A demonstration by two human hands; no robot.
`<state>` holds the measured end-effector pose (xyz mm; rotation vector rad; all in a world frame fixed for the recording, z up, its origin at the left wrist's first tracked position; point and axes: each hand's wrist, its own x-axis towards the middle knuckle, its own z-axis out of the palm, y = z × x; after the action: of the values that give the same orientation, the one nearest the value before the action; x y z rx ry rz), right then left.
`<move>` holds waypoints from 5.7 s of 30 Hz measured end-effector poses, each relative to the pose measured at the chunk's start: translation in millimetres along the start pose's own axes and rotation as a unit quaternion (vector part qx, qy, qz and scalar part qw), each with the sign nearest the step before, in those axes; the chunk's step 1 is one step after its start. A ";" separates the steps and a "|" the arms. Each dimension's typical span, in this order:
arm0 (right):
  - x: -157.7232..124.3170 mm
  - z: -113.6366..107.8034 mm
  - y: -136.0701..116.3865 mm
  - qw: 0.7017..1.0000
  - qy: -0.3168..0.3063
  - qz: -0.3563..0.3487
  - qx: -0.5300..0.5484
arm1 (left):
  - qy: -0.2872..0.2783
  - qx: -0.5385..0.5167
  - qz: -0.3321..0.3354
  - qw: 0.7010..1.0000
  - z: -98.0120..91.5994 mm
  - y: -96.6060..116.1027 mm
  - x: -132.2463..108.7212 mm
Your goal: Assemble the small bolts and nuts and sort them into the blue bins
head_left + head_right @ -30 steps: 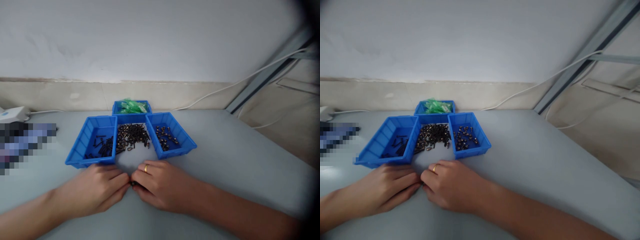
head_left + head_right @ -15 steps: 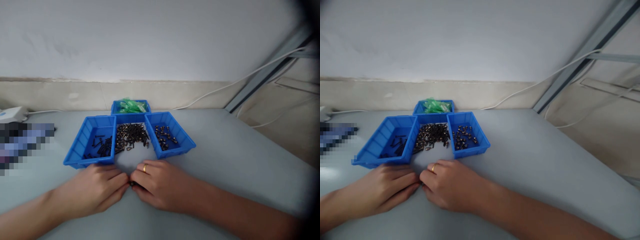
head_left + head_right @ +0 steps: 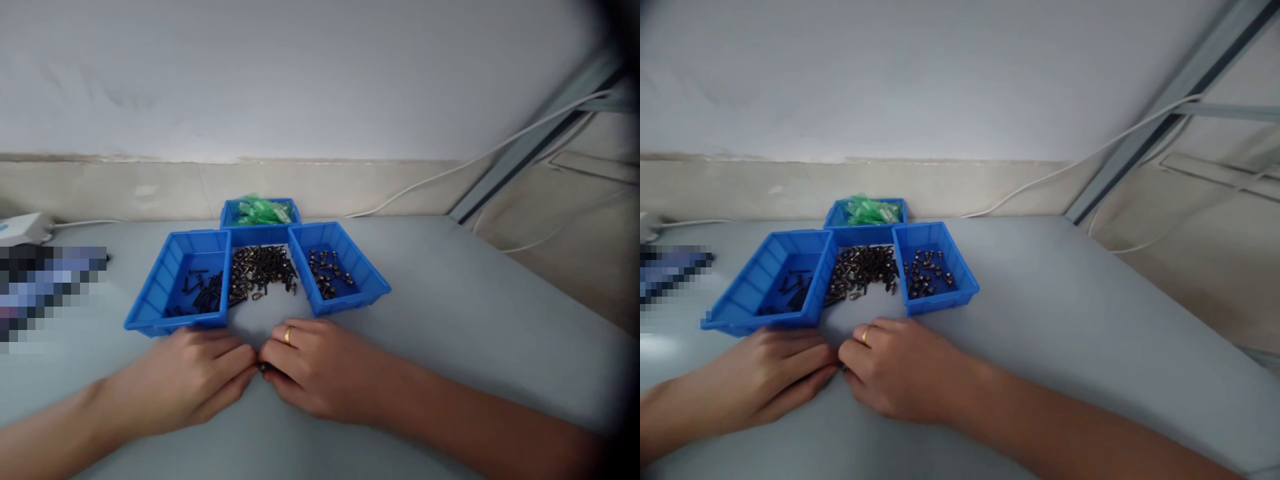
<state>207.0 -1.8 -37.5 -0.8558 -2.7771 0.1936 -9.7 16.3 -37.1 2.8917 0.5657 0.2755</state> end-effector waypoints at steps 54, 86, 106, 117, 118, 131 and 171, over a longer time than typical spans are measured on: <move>-0.6 -2.1 -1.7 1.000 -0.004 0.008 0.019 | 0.009 -0.001 -0.005 1.000 -1.5 0.7 1.7; 1.4 -1.5 -2.3 0.999 0.012 0.026 0.019 | 0.054 0.015 0.032 0.998 -1.5 1.8 0.3; -1.1 -2.2 -4.0 0.999 0.032 0.018 0.039 | 0.052 0.035 0.028 0.998 1.1 0.6 -1.9; 0.2 -0.9 -2.1 0.999 0.037 0.022 0.033 | 0.061 0.038 0.027 0.997 -0.1 1.6 1.5; 0.1 -0.8 -1.9 0.999 0.036 0.019 0.033 | 0.059 0.037 0.026 0.997 -0.2 2.0 1.0; -0.7 -2.4 -1.8 0.998 0.039 0.008 0.040 | 0.047 0.024 0.018 0.998 -0.5 1.0 1.0; 0.1 -3.5 -1.3 0.999 0.028 -0.008 0.031 | 0.026 0.001 0.002 1.000 -0.7 0.7 -0.3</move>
<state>207.1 -2.5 -33.8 -0.8111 -2.7093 0.2473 -9.8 15.6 -36.3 2.8953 0.5695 0.3522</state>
